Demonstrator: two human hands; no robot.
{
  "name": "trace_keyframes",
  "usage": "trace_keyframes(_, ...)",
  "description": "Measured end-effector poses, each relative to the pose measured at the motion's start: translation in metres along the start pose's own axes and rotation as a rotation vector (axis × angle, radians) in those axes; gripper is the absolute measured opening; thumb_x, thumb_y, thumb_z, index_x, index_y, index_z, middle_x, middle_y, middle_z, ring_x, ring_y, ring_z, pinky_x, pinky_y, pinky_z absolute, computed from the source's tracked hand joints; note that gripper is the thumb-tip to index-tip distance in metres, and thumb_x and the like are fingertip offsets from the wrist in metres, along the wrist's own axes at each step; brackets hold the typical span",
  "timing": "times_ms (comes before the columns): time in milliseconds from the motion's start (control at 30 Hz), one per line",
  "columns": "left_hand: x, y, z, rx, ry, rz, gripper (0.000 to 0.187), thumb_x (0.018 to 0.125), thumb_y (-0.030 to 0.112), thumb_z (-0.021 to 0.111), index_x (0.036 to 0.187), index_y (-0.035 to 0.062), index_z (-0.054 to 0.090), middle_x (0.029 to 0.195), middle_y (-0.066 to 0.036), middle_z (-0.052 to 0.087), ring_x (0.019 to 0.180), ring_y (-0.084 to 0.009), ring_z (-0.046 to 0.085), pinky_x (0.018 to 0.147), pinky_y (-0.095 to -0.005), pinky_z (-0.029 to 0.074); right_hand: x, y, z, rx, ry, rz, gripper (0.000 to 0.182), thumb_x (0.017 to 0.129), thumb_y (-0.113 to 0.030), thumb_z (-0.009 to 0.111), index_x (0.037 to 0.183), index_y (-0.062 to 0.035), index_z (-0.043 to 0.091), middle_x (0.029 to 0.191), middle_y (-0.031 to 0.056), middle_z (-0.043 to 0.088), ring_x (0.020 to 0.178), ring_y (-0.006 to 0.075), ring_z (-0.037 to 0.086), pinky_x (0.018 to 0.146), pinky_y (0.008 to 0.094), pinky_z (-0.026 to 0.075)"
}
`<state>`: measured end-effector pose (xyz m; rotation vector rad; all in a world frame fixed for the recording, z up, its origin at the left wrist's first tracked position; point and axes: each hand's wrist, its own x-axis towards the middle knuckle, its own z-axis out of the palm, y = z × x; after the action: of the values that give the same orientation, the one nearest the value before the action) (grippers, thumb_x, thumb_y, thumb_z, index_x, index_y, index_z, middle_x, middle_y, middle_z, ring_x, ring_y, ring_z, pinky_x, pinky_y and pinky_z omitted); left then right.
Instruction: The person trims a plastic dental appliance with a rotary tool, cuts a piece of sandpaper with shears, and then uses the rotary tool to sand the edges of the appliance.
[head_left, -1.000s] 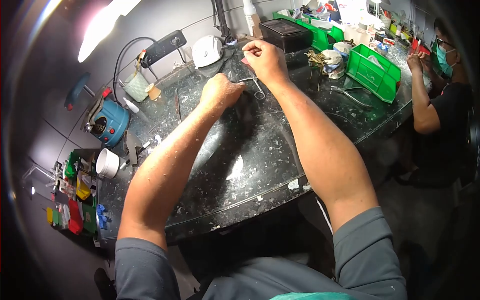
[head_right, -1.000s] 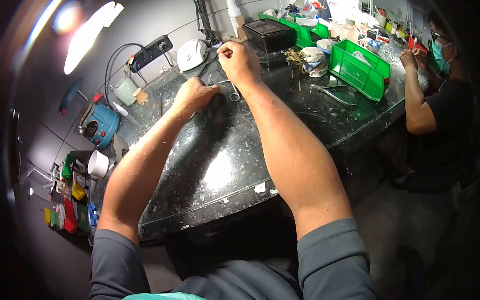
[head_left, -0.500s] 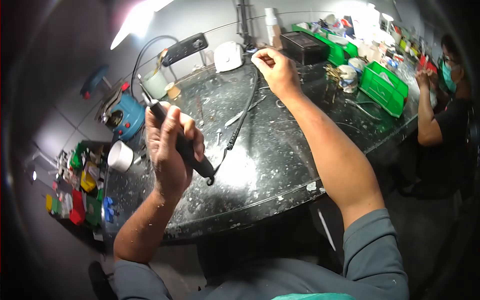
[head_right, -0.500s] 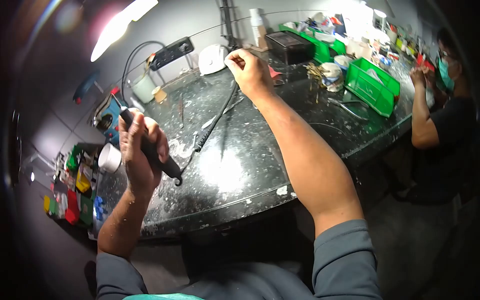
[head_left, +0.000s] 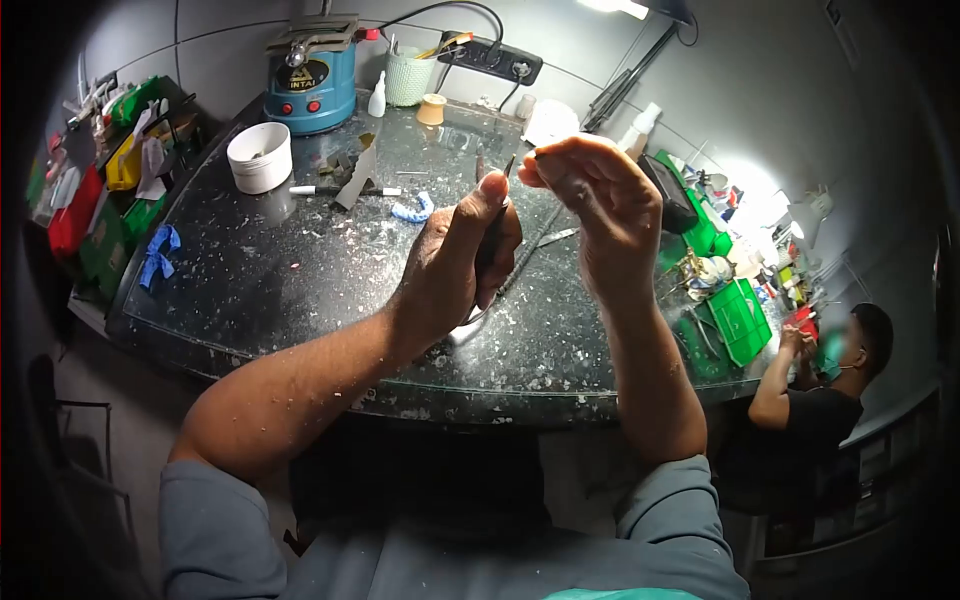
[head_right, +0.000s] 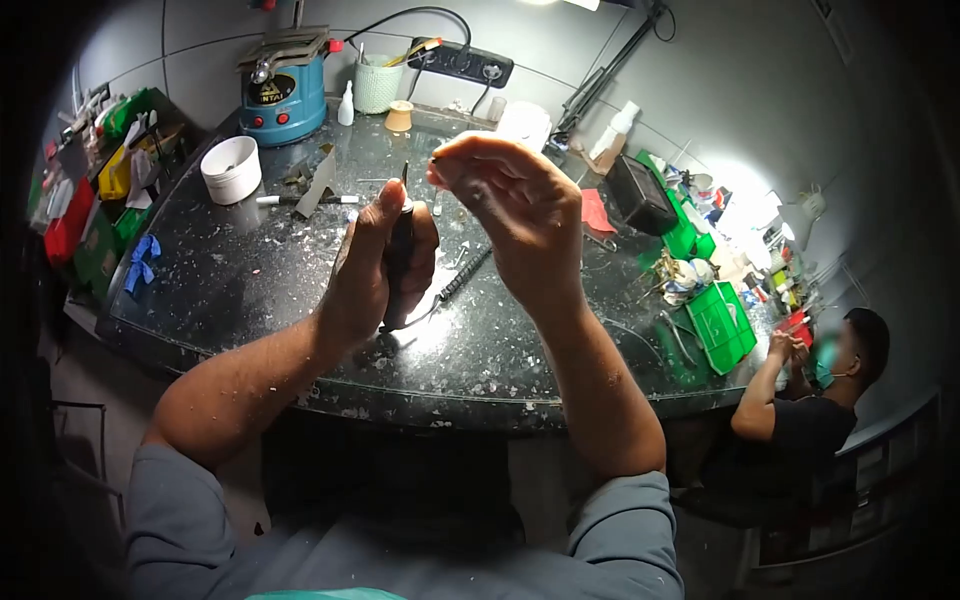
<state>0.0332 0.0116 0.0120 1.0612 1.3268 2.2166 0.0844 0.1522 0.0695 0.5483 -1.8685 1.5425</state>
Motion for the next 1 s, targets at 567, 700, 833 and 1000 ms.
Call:
trace_keyframes(567,0.0,-0.001,0.001,-0.071,0.001,-0.071,0.062,0.098,0.063,0.033,0.069,0.0098,0.046,0.05,0.002,0.039,0.04,-0.0062,0.037,0.038,-0.0216,0.031,0.014,-0.011,0.001,0.225,-0.136,0.156,0.019,0.09,0.002,0.063,0.108,0.0041,0.066,0.099,0.0132,0.07,0.091,0.0197,0.069,0.084,0.0333,0.058)
trace_keyframes(700,-0.003,-0.001,0.0,-0.057,-0.016,-0.045,0.062,0.098,0.062,0.033,0.069,0.0097,0.046,0.05,0.002,0.039,0.04,-0.0062,0.036,0.038,-0.0219,0.031,0.016,-0.005,-0.005,0.281,-0.184,0.224,0.019,0.089,0.001,0.064,0.108,0.0037,0.066,0.099,0.0129,0.07,0.09,0.0193,0.069,0.084,0.0334,0.058)
trace_keyframes(833,-0.004,-0.001,0.001,-0.054,-0.02,-0.033,0.062,0.098,0.062,0.032,0.069,0.0095,0.046,0.05,0.002,0.039,0.04,-0.0064,0.036,0.038,-0.0222,0.03,0.018,-0.005,-0.007,0.302,-0.188,0.238,0.018,0.089,0.002,0.064,0.107,0.0033,0.067,0.099,0.0125,0.069,0.09,0.0192,0.069,0.084,0.034,0.058)
trace_keyframes(1000,-0.005,0.003,0.004,-0.08,0.011,-0.044,0.061,0.101,0.055,0.038,0.059,0.0109,0.045,0.051,0.004,0.038,0.045,-0.0043,0.034,0.043,-0.0227,0.027,0.02,-0.002,-0.011,0.361,-0.272,0.233,0.016,0.089,0.001,0.064,0.105,0.0038,0.066,0.099,0.0125,0.068,0.093,0.0195,0.068,0.085,0.035,0.059)
